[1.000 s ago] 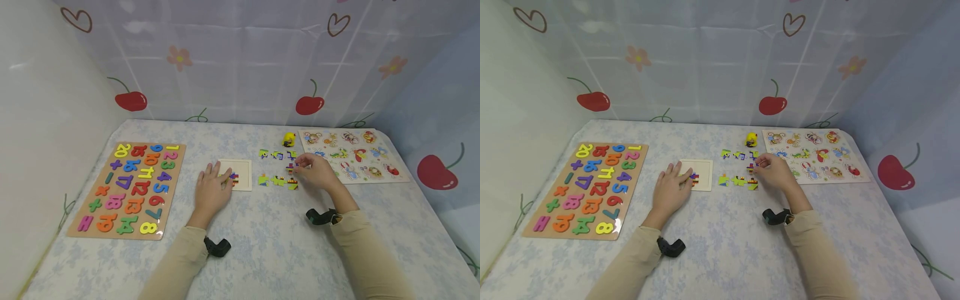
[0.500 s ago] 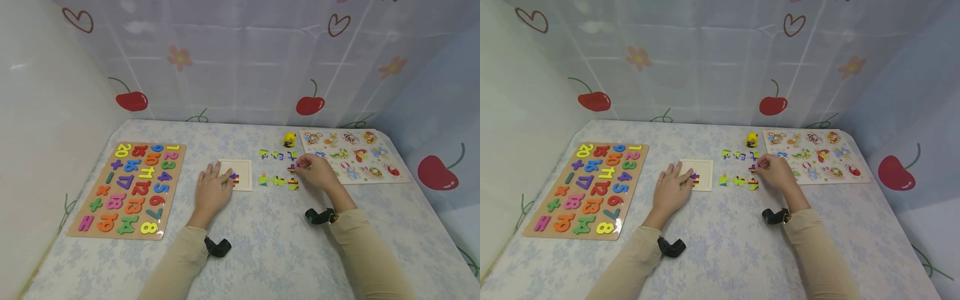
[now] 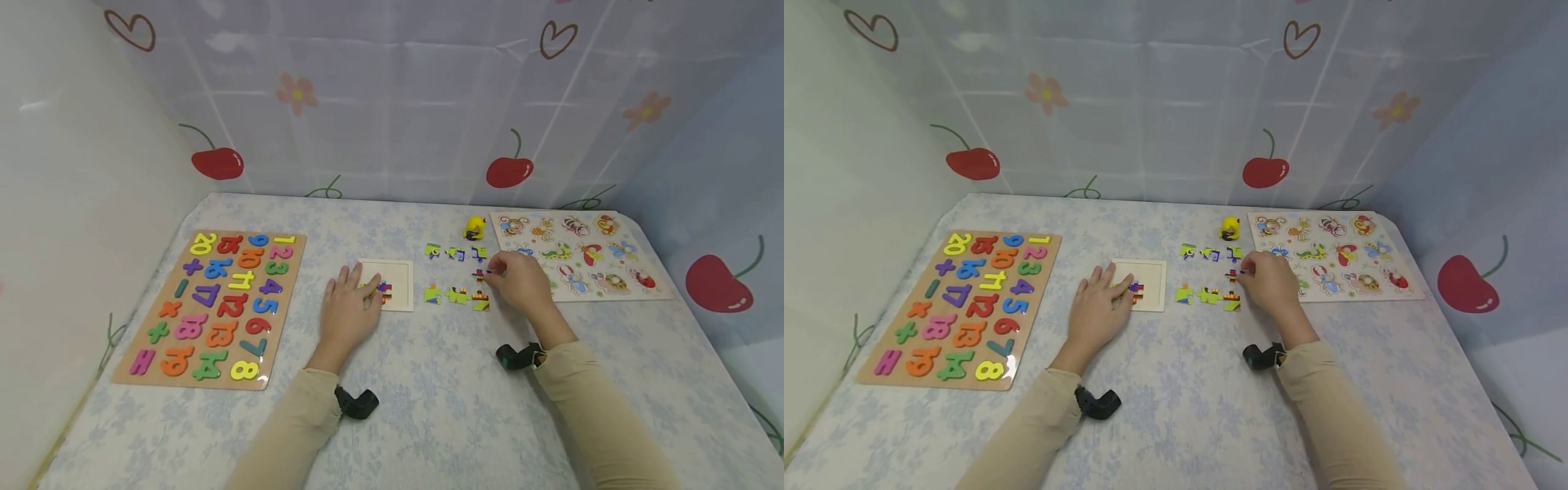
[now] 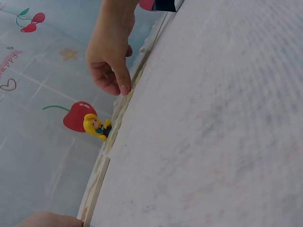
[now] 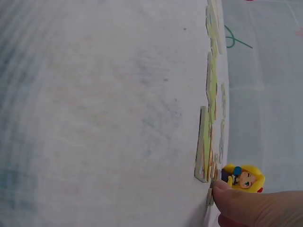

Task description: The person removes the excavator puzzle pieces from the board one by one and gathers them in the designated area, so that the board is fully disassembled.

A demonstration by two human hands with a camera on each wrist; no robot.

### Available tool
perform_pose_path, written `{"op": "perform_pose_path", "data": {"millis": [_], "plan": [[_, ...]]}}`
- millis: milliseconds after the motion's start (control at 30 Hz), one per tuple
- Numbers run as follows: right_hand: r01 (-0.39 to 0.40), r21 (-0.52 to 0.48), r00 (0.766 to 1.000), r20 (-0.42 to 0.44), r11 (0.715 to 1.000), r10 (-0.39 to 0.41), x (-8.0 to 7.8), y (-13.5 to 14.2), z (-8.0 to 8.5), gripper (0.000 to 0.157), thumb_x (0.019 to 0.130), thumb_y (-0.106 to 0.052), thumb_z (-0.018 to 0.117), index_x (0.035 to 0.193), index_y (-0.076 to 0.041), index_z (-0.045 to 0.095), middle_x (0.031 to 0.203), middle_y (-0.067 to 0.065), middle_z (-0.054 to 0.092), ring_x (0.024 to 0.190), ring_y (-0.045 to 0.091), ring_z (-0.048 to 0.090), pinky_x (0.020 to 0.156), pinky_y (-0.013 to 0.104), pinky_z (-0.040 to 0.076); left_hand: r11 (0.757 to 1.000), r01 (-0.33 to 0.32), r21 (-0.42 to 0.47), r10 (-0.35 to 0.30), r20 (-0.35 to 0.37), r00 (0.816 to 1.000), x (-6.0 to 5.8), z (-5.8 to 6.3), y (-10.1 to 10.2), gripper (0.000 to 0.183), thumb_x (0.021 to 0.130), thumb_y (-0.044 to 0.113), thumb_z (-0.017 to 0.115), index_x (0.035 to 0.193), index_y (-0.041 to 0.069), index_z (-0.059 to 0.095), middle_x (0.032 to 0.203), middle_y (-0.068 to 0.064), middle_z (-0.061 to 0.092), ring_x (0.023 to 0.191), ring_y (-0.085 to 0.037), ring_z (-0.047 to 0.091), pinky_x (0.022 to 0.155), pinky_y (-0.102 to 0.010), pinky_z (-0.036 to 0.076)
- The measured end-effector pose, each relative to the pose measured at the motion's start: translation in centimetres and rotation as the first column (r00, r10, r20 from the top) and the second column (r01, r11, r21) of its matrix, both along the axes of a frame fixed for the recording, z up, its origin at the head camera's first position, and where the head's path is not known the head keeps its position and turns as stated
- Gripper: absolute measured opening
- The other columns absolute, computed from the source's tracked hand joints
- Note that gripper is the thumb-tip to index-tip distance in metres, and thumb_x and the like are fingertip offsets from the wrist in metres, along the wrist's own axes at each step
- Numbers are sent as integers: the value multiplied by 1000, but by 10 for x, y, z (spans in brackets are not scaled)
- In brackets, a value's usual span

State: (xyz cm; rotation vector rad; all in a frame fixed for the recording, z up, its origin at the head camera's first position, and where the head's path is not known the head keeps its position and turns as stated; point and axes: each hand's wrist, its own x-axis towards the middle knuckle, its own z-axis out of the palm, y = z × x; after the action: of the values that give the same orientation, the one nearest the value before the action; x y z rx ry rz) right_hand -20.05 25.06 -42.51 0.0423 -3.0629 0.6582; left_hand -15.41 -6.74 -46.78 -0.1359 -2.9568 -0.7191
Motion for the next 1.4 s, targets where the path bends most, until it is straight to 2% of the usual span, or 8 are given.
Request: {"op": "perform_pose_path", "data": {"millis": [200,400,567,700,833,1033,1200,1400], "plan": [[-8,-50,1000,15,999,8,2,-7,6,18,94,-27,68,104,-12,67,96,8,67,83,25,57,68,36,44,1000,4,-11,-4,5,1000,0,0,-1,45,101,45,43,143,32,54,162,-6,32,153,-32,21,125,-55,14],[-47,-107,998,36,993,51,2,-27,8,21,95,-28,67,111,-13,66,97,5,64,86,24,55,70,34,43,999,-5,43,5,6,1000,-2,0,-1,48,103,39,38,147,27,50,162,-5,32,154,-30,21,125,-53,13],[-121,-133,991,39,984,127,4,-52,8,25,95,-28,67,116,-15,67,94,3,64,84,23,55,69,34,44,991,-106,87,104,27,994,-3,0,-4,54,103,38,38,153,18,41,163,-8,30,155,-31,16,126,-52,8],[-178,-127,982,38,976,184,5,-75,6,28,94,-28,69,119,-16,68,93,1,65,82,21,55,70,33,44,983,-166,81,163,38,986,-3,-1,-5,57,102,38,39,153,13,40,163,-10,29,155,-32,15,126,-53,7],[-247,-123,966,46,961,254,5,-98,4,31,93,-28,70,122,-17,68,92,-1,65,81,19,55,69,32,45,984,-164,69,161,45,986,-4,-1,-6,56,102,38,40,151,12,43,163,-10,29,155,-33,15,126,-53,9],[-365,-78,926,70,928,370,5,-126,3,36,93,-27,69,128,-17,67,93,-1,65,85,19,53,71,31,44,983,-174,51,172,54,984,-4,0,-5,56,101,39,43,151,13,45,163,-10,30,154,-32,16,126,-53,10],[-391,-31,916,87,920,392,5,-140,0,37,93,-30,69,128,-17,67,95,0,61,89,21,48,69,31,41,984,-173,45,171,49,984,-4,1,-5,56,101,40,45,150,14,46,162,-9,32,154,-32,18,126,-53,11],[-426,8,902,76,905,424,6,-152,1,36,90,-34,73,120,-16,71,101,0,64,90,20,50,72,32,44,984,-173,43,171,38,984,-3,2,-5,55,100,40,47,148,14,49,161,-9,35,154,-32,20,125,-53,13]]}}
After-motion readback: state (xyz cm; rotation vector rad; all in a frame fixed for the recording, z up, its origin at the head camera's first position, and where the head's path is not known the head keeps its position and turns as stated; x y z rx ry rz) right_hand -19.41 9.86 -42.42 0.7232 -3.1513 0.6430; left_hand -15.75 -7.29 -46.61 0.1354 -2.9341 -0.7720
